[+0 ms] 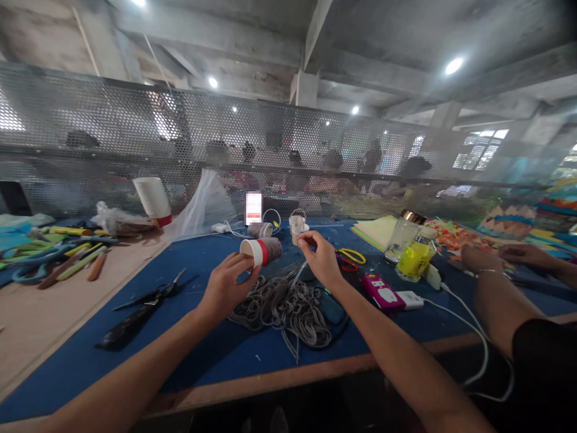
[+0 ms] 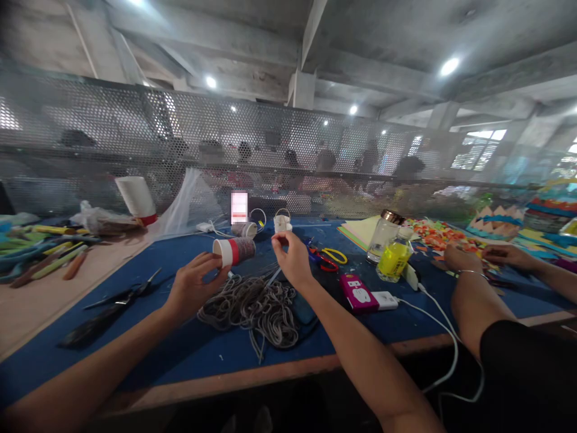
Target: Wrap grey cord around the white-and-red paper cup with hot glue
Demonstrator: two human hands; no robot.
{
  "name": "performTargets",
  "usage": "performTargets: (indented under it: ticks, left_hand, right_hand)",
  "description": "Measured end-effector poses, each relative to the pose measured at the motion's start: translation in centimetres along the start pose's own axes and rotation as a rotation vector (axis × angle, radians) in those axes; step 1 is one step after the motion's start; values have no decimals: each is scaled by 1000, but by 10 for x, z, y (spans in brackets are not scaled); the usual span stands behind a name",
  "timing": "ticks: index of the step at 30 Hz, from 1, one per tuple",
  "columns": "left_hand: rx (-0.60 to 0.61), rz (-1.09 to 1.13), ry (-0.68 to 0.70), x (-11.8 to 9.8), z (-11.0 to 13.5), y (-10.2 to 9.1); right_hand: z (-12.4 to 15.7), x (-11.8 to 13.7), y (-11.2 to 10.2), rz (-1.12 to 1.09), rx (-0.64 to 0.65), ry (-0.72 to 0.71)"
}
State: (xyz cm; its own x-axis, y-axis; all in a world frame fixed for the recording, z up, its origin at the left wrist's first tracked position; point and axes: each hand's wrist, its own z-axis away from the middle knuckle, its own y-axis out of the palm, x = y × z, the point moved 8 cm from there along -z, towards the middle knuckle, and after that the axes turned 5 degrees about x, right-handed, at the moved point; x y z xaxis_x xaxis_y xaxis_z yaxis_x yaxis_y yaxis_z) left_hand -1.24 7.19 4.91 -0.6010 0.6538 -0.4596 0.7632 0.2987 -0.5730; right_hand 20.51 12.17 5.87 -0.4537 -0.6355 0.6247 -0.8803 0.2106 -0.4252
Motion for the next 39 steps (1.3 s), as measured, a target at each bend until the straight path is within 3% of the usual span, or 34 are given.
performTargets:
  ticks: [2, 5, 9, 13, 20, 33, 39]
  left_hand:
    - [-28, -29, 20, 0, 0, -2]
    - [-75, 75, -94, 14, 1, -6]
    - [-66, 316, -275, 33, 3, -1]
    - [-36, 549, -349, 38, 3, 7]
    - [-47, 769, -460, 50, 5, 16]
    - [-34, 829, -470, 47, 5, 19]
    - [-59, 828, -486, 48, 4, 16]
  right_hand:
    - [-5, -15, -11, 177, -70, 27]
    - [-11, -40, -21, 410, -68, 121]
    - [-10, -77, -23, 747, 90, 329]
    - [-4, -99, -19, 837, 175, 414]
    - [2, -105, -19, 968, 224, 463]
    - [3, -116, -19, 1032, 248, 453]
    - [0, -106, -27, 1011, 155, 441]
